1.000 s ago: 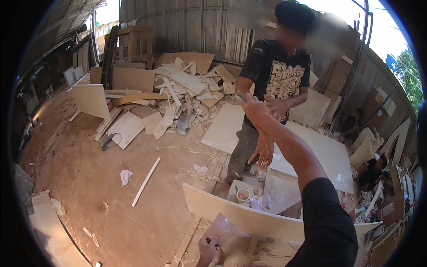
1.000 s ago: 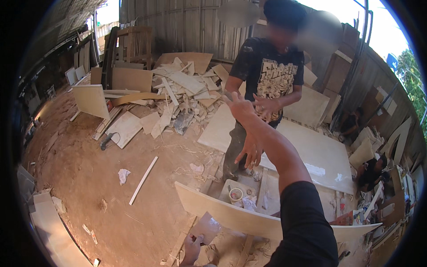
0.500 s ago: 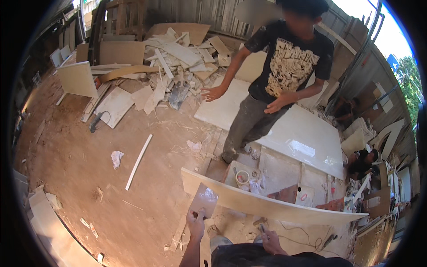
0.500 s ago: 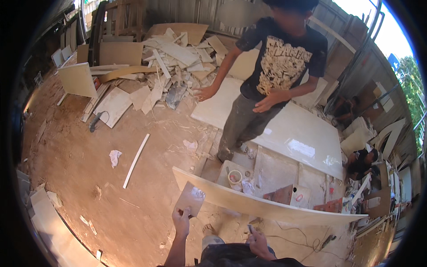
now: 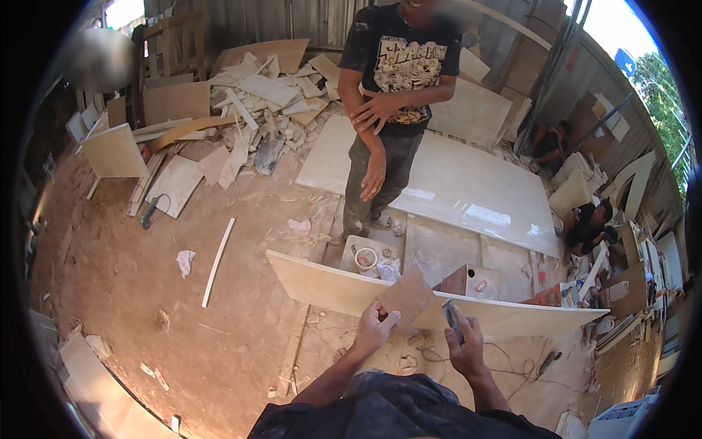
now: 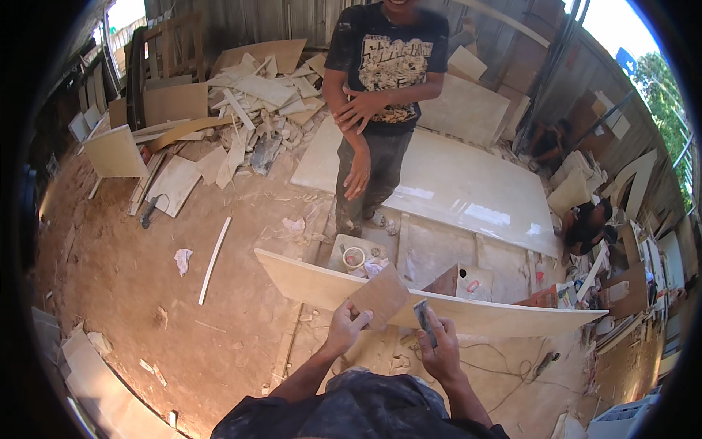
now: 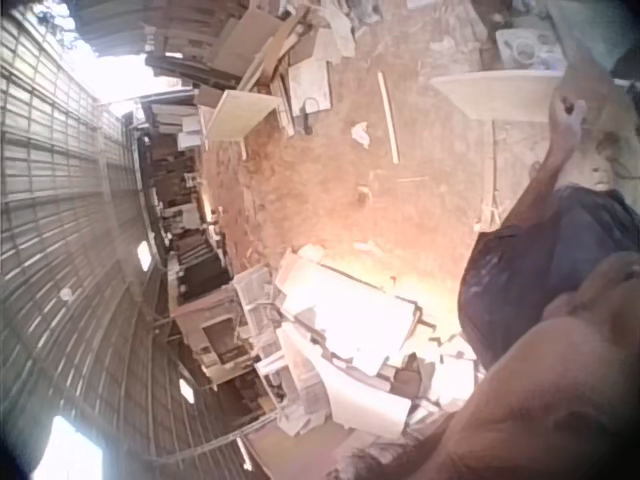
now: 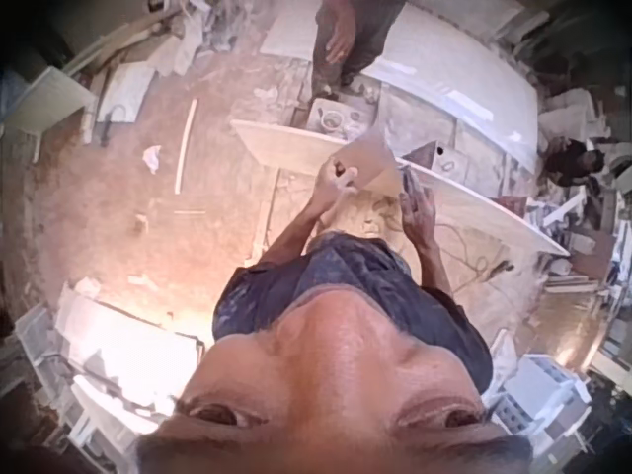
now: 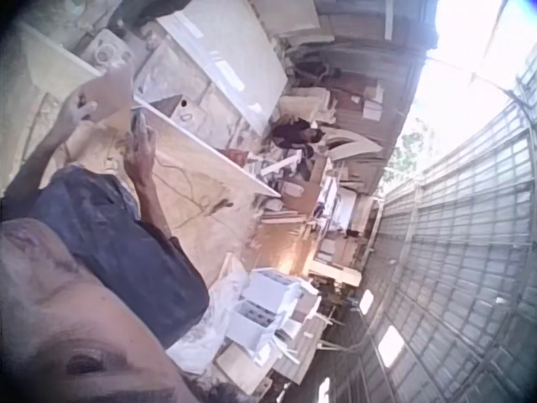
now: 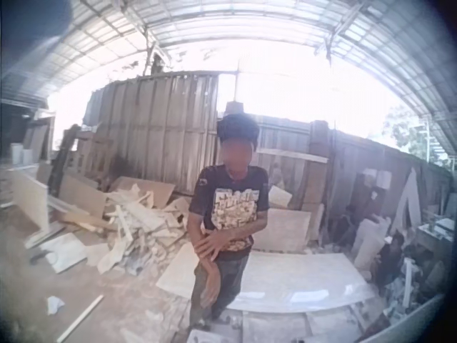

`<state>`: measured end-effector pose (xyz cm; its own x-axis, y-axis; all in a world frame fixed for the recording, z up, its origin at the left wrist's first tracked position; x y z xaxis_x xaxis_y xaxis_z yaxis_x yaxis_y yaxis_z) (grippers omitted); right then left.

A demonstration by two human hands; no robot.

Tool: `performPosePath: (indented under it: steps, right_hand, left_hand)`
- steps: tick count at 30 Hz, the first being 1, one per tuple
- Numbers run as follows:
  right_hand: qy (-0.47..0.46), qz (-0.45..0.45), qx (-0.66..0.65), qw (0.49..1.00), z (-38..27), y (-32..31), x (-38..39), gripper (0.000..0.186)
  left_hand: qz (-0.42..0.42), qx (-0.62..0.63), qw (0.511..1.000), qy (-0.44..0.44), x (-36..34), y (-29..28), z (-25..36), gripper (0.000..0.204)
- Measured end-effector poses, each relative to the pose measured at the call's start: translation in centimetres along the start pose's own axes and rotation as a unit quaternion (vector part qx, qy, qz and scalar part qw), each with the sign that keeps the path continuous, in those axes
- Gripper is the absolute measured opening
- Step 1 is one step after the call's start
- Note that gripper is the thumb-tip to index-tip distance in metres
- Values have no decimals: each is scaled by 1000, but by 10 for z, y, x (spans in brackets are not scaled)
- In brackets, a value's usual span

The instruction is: The person applies adhesive and applies pieces of laminate to the edge of a large board using a small scraper and their hands. They then press the laminate firmly against the edge and handle small pieces of scrap material.

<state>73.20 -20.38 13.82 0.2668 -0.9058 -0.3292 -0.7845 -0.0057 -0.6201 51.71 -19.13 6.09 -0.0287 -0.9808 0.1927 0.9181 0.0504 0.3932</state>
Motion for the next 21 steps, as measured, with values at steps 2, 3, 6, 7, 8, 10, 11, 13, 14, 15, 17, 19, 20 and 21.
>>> performPosePath:
  steps: [2,3,6,7,8,10,11,13,14,15,17,19,20,21]
  right_hand:
    - [11,14,-2,1000,11,-23,33,48]
    - [111,27,-144,983,23,-38,49,46]
    - [280,56,-617,733,56,-91,97,41]
    - [295,51,-725,620,74,-109,112,39]
    - [284,50,-821,494,88,-128,125,38]
    - [241,61,-842,480,108,-166,150,36]
    - [230,73,-847,474,118,-183,171,36]
    - [196,79,-860,464,133,-212,194,36]
    - [190,97,-849,484,139,-225,207,38]
    - [206,125,-807,539,145,-236,218,39]
    - [241,171,-711,639,149,-257,232,42]
    - [231,189,-631,716,153,-278,246,43]
    - [226,197,-589,751,157,-285,250,44]
    - [220,198,-570,766,164,-293,254,45]
  left_hand:
    - [-24,-17,1000,4,8,40,-18,30]
    - [-40,-26,999,5,13,62,-27,30]
    - [-59,-78,995,32,27,136,-48,30]
    - [-71,-118,989,50,38,164,-47,30]
    - [-76,-161,982,62,46,188,-53,31]
    - [-106,-99,984,106,65,252,-55,32]
    - [-115,-111,981,106,73,278,-62,34]
    - [-124,-110,982,90,84,324,-79,36]
    - [-128,-127,980,84,90,345,-84,36]
    - [-122,-141,979,79,99,363,-92,36]
    - [-114,-166,977,76,110,388,-101,35]
    - [-112,-183,974,69,114,405,-112,34]
    - [-114,-210,970,50,114,408,-115,34]
    - [-103,-211,971,51,116,415,-116,35]
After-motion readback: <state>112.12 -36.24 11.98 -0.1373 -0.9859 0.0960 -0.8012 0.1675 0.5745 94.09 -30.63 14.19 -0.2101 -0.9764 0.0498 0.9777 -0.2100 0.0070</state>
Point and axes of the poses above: each hand's wrist, its own x-axis away from the middle knuckle, its own y-axis out of the palm, z = x × y, the point moved 2 cm from there along -x, towards the middle knuckle, and after that the axes turned 8 degrees about -x, right-handed, at the moved point
